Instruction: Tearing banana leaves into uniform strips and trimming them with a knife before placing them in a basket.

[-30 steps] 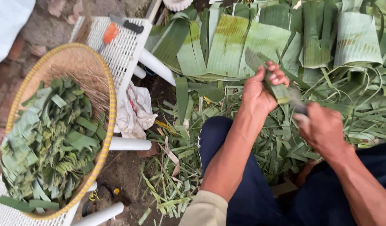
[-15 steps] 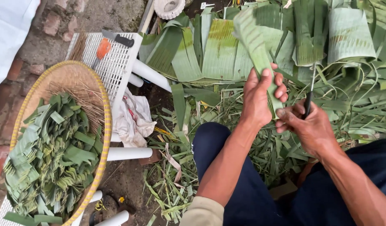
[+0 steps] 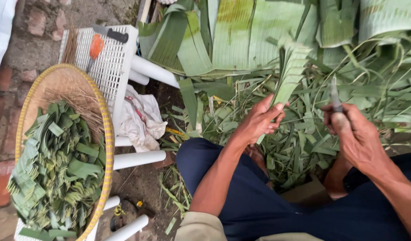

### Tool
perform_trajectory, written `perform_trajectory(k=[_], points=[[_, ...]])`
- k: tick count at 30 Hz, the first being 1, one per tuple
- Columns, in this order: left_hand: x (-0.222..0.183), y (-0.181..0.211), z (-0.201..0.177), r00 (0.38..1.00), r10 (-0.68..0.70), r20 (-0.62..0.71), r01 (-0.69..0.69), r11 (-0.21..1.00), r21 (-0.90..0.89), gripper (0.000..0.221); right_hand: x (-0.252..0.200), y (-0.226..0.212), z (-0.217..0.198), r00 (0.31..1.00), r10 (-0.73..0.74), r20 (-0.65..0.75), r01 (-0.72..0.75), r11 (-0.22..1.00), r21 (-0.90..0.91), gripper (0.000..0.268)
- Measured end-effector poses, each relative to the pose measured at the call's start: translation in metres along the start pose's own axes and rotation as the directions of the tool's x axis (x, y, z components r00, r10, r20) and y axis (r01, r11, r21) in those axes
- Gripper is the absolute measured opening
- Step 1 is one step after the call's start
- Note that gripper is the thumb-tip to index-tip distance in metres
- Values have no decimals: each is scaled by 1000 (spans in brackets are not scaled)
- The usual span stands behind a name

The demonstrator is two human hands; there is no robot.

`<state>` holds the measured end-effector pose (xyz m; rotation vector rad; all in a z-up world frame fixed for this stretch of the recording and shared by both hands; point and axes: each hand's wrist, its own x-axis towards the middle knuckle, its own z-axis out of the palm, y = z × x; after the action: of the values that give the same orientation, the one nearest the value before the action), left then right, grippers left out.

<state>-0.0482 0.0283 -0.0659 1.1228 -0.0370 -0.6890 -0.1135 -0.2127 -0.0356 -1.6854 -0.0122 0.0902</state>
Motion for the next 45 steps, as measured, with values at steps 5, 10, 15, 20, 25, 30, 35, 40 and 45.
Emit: perform_trajectory(k=[5, 10, 15, 20, 25, 30, 35, 40, 45], points=[[-18, -4, -7, 991, -133, -4, 133, 989, 70, 39, 15, -11, 12, 939, 286, 188, -296, 955, 27, 52], [-21, -3, -10, 995, -53, 89, 57, 997, -43, 36, 22, 17, 2, 958, 154, 241, -202, 961, 189, 37], [-15, -11, -21, 993, -40, 114, 62, 978, -202, 28, 18, 28, -2, 969, 207, 135, -220, 972, 82, 20], [-6, -29, -22, 977, -71, 199, 117, 966, -230, 30, 18, 42, -5, 838, 479, 261, -541, 789, 290, 28], [-9, -26, -17, 957, -106, 269, 171, 957, -233, 29, 24, 46, -19, 679, 264, 685, -721, 413, 556, 47], [-12, -26, -13, 916, -178, 359, 266, 940, -213, 33, 26, 59, -16, 618, 170, 767, -784, 201, 587, 44], [-4, -37, -13, 916, -224, 332, 311, 920, -240, 33, 33, 55, -16, 595, 213, 775, -803, 201, 561, 11], [-4, -41, -13, 909, -219, 354, 304, 931, -204, 42, 40, 62, -21, 616, 279, 737, -780, 342, 523, 20], [-6, -22, -6, 867, -105, 487, 311, 877, -366, 55, 47, 48, -23, 625, 250, 740, -769, 364, 526, 6]])
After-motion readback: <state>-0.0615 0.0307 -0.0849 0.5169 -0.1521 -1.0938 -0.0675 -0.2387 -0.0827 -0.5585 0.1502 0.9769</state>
